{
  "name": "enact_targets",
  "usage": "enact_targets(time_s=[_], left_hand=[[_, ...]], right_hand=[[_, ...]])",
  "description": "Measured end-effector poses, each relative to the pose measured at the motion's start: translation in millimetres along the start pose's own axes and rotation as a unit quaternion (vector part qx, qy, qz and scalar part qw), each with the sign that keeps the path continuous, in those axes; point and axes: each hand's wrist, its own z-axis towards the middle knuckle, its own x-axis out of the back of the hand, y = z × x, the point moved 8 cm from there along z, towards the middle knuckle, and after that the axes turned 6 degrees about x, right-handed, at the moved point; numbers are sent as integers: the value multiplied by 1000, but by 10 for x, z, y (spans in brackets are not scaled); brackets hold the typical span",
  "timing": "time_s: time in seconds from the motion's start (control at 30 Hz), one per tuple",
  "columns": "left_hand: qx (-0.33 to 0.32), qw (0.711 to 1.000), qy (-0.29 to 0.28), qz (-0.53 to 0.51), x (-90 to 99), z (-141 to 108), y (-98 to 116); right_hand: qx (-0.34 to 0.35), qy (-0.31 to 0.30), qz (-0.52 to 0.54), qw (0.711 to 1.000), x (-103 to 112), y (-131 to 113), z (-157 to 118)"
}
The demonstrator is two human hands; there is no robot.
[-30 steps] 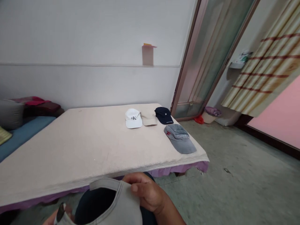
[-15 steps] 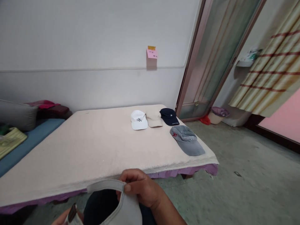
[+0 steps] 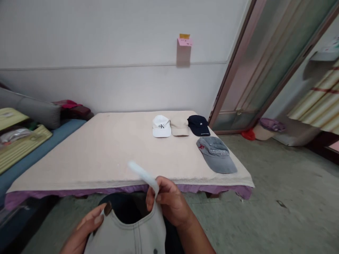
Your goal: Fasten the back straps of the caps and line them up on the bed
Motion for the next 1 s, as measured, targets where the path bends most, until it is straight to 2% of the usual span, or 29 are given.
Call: enact_targets(time_s=[0.07, 0.2, 0.4, 0.53, 0.7, 0.9, 1.0], left_hand=[[-9, 1000, -8, 2, -198, -30, -22], [-5, 1000, 17, -7, -410, -30, -86], [11, 999, -45, 2, -662, 26, -211], [20, 999, -23, -12, -659, 27, -256], [30, 997, 37, -56, -539, 52, -255], [22, 996, 29, -77, -469, 87, -227], [18, 998, -1, -68, -507, 94, -227]], right_hand=[[17, 23, 4, 1000, 88, -104, -66], [27, 41, 11, 999, 192, -228, -177], [47, 45, 13, 998, 279, -280, -284], [44, 39, 12, 998, 303, -269, -308], [42, 40, 14, 998, 307, -252, -289], [39, 33, 21, 998, 289, -190, -248], [33, 30, 17, 999, 282, -162, -251]])
